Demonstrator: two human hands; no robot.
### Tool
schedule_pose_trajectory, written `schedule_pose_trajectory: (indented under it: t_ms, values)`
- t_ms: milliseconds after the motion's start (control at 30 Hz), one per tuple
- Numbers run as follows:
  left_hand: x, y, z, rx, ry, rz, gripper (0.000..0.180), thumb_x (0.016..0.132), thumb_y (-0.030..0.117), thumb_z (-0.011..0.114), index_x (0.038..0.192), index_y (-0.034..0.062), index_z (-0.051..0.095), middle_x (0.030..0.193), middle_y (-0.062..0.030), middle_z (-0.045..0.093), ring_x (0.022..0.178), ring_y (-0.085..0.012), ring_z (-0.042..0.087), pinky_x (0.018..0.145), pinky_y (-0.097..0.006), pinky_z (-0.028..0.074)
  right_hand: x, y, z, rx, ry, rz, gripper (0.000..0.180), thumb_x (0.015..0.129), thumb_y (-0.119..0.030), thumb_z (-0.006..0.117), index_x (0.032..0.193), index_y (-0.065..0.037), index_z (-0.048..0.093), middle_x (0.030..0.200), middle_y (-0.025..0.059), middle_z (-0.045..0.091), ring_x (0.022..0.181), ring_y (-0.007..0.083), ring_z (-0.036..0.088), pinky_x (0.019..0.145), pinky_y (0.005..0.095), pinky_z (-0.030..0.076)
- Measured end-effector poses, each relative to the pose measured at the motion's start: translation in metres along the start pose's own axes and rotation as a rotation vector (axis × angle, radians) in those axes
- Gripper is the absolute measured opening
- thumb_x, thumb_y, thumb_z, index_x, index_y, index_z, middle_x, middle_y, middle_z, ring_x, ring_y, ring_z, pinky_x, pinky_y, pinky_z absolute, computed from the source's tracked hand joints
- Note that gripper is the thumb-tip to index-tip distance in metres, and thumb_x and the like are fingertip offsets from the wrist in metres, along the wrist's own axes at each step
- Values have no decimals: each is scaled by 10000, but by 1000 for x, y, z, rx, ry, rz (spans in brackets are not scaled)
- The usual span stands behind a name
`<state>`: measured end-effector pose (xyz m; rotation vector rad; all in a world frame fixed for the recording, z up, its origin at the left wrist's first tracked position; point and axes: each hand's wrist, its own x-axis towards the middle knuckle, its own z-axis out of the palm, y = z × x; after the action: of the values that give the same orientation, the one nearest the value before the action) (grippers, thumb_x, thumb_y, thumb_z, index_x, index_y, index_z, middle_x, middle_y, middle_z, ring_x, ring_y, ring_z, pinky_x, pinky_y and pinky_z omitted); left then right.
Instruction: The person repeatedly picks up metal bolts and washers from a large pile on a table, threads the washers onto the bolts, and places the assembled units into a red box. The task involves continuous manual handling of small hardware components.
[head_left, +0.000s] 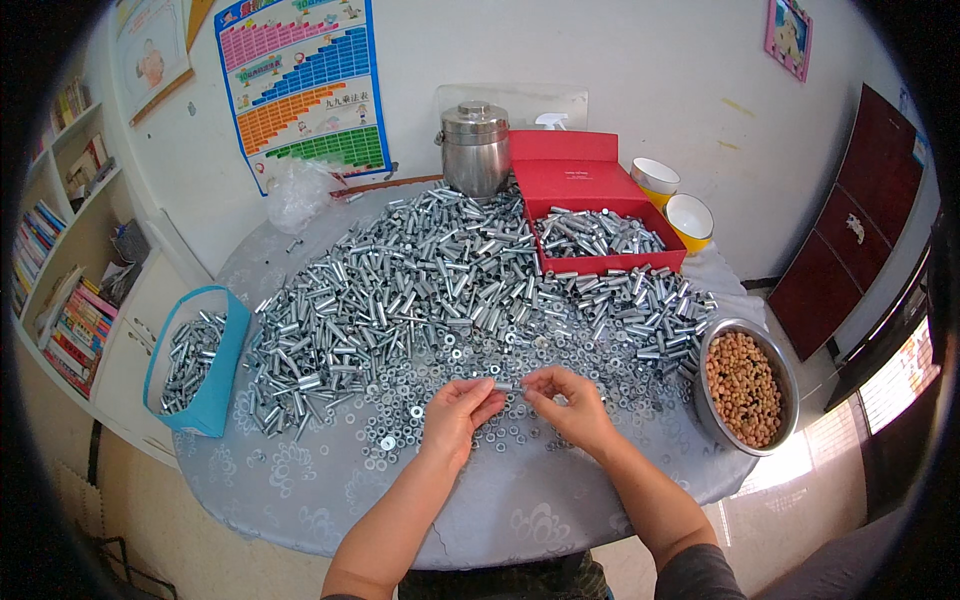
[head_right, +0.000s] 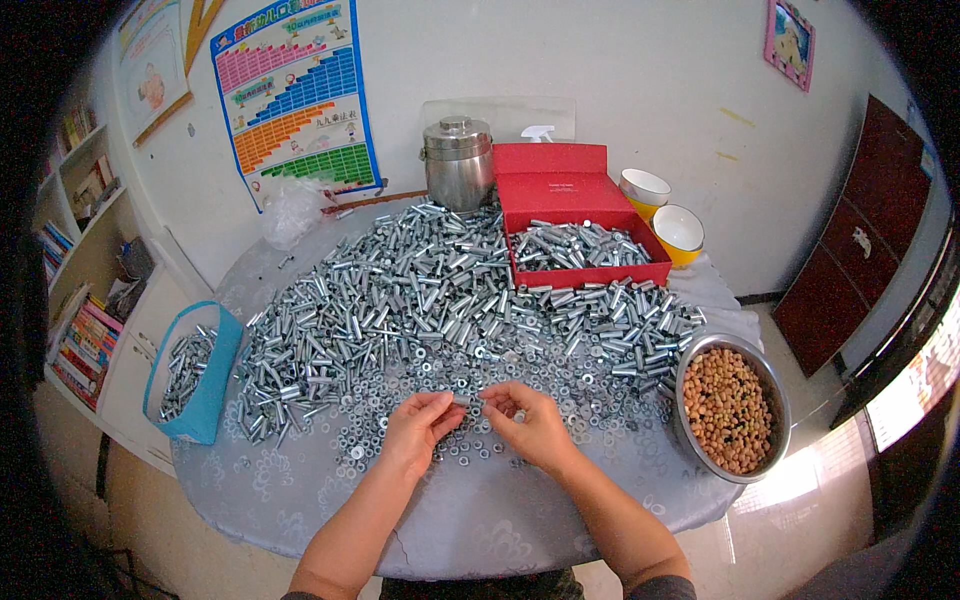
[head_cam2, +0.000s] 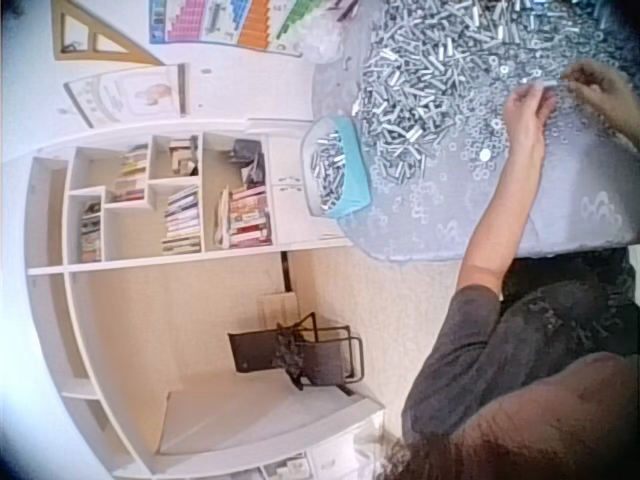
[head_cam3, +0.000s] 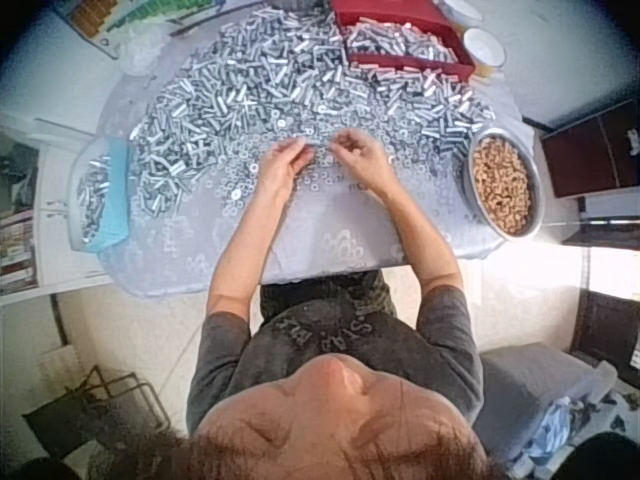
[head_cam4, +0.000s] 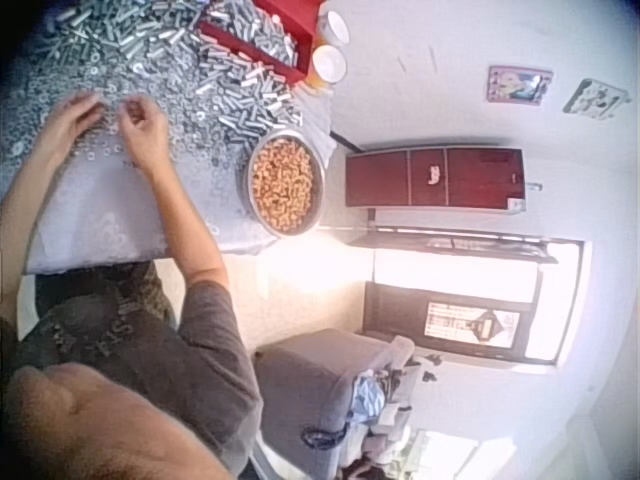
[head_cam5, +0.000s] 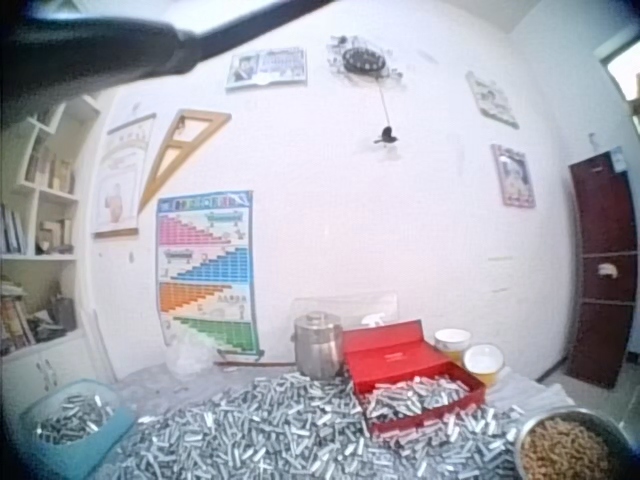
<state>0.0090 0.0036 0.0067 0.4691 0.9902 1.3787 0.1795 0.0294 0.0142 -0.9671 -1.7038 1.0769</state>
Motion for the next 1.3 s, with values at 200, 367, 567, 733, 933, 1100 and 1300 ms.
schedule_pose_trajectory:
  t_ms: [200,367,567,733,933,1100,1300]
  values:
    - [-5,3,4,50,-68,8,163,812,66,611,914,-38,537,893,-159,615,775,-206,634,699,-280,547,2,-6,-6,-65,26,4,195,753,-74,672,943,-46,643,787,22,606,686,84,534,630,225,448]
    - [-9,8,8,120,-185,-45,184,826,78,595,955,-47,554,909,-174,626,759,-200,637,680,-277,546,6,-2,-19,214,-55,148,204,800,-73,639,994,-17,617,893,17,616,811,79,560,724,211,450]
    - [-8,9,6,71,-171,-8,192,834,78,582,981,-44,560,906,-166,630,745,-188,636,672,-265,545,11,-12,-29,352,22,145,202,822,-91,619,995,9,599,961,44,625,864,96,574,770,227,461]
    - [-2,9,-1,16,-136,29,170,836,78,578,969,-28,565,903,-157,629,738,-179,631,669,-281,545,10,6,-32,-496,39,-120,134,694,-122,687,809,-56,666,758,89,626,703,215,589,658,319,462]
    - [-1,6,-1,57,-137,12,163,837,85,579,963,-19,572,900,-147,629,741,-173,625,665,-293,545,11,23,-21,-673,6,-208,133,644,-146,707,738,-66,657,690,81,601,672,261,569,621,370,449]
    - [-3,6,1,84,-120,5,167,835,86,582,960,-25,572,893,-149,629,732,-168,623,660,-290,545,11,25,-19,-619,-18,-159,137,645,-143,724,726,-65,646,691,60,601,659,195,569,609,322,447]
    - [-2,6,0,132,-116,-33,180,831,95,589,957,-32,568,873,-146,631,721,-170,623,651,-285,544,11,15,-18,229,76,213,114,765,-93,673,824,-17,612,790,32,623,735,91,567,672,216,452]
